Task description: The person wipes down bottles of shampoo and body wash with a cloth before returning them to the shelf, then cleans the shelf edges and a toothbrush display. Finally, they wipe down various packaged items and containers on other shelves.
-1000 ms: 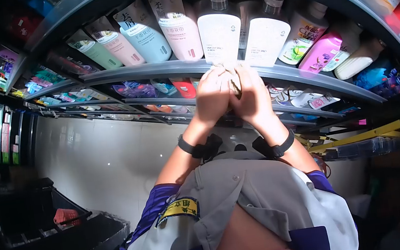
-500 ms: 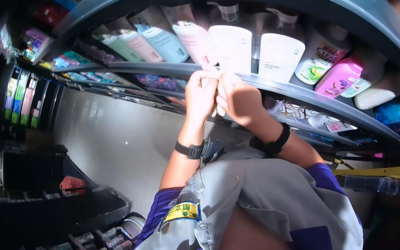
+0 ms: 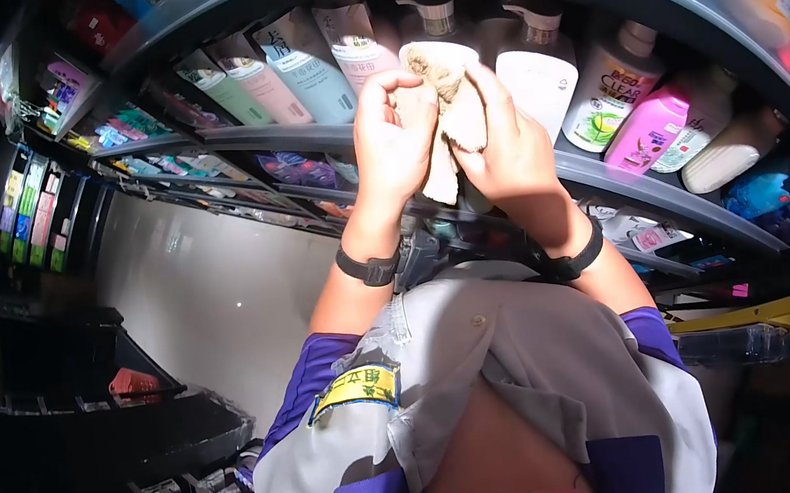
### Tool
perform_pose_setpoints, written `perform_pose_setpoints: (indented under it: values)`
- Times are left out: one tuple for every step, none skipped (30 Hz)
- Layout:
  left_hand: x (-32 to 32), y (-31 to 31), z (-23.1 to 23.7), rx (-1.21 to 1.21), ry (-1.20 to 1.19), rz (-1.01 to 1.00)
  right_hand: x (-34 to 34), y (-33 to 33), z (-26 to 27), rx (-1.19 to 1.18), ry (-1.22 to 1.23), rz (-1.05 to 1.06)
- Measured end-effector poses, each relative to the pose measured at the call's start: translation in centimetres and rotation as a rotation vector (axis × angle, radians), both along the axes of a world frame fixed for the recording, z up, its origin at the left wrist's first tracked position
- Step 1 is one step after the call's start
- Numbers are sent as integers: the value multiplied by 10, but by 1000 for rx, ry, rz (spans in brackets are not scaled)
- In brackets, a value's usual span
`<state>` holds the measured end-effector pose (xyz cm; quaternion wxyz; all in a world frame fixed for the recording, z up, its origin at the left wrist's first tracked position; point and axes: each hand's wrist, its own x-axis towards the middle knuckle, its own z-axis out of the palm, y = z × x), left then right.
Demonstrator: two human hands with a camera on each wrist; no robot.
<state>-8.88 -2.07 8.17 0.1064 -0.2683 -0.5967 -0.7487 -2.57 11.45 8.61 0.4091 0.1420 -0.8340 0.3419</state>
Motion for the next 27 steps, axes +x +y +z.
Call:
perform_pose_setpoints:
  values:
    - [-1, 2, 7, -18, 19, 20, 1, 0, 7, -73, -44, -34]
    - [-2, 3, 12, -35, 40, 41, 3, 0, 17, -121, -206, -71]
    - [-3, 3, 15, -30, 48, 28, 3, -1, 19, -117, -197, -85]
    - [-5, 0, 18, 33, 10, -60, 2, -2, 21, -119, -176, -48]
    - [-7, -2, 22, 91, -23, -151, -1, -4, 24, -125, -149, -12]
    - [-8, -6, 28, 142, -113, -271, -1, -9, 27, -131, -132, 19]
    - [-8, -12, 32, 188, -206, -392, -1, -16, 31, -99, -103, 13]
    - [-13, -17, 32, 156, -184, -415, -3, -20, 30, -98, -93, 4]
    - [-18, -23, 29, 129, -164, -439, -4, -24, 28, -93, -86, -7]
    - [-20, -26, 29, 50, -102, -386, -5, -28, 26, -103, -84, -8]
    - [-27, -29, 26, 54, -147, -431, -7, -30, 26, -135, -103, -16]
    - [-33, -28, 19, 49, -135, -444, -11, -28, 22, -109, -106, -50]
    - [-35, -27, 19, 47, -127, -455, -14, -26, 19, -81, -116, -85]
    - [-34, -25, 18, -21, -14, -375, -14, -25, 18, -43, -29, -139]
    - [-33, -21, 19, -102, 129, -263, -14, -23, 19, -32, -37, -150]
    - [-35, -19, 19, -164, 258, -182, -13, -21, 19, 26, -38, -226]
    - [-36, -18, 18, -227, 382, -96, -11, -20, 18, 83, -41, -297]
    - [-33, -18, 20, -203, 317, -134, -12, -20, 20, 81, 21, -325]
    - [-32, -21, 27, -286, 409, -68, -8, -21, 26, 108, -3, -380]
    - [-30, -22, 34, -282, 420, -48, -7, -20, 29, 145, 50, -390]
    - [-29, -21, 40, -280, 433, -28, -7, -19, 32, 180, 103, -399]
    - [-30, -19, 45, -271, 444, 14, -6, -19, 33, 166, 111, -395]
    - [-30, -18, 53, -282, 472, 42, -5, -20, 36, 173, 141, -402]
    - [-28, -18, 62, -355, 458, 66, -4, -20, 35, 172, 133, -400]
    - [-26, -17, 69, -428, 447, 89, -3, -21, 35, 112, 71, -363]
    - [-26, -14, 72, -450, 506, 127, -2, -21, 34, 51, 12, -327]
    - [-24, -11, 77, -530, 553, 198, -1, -20, 33, 47, 13, -330]
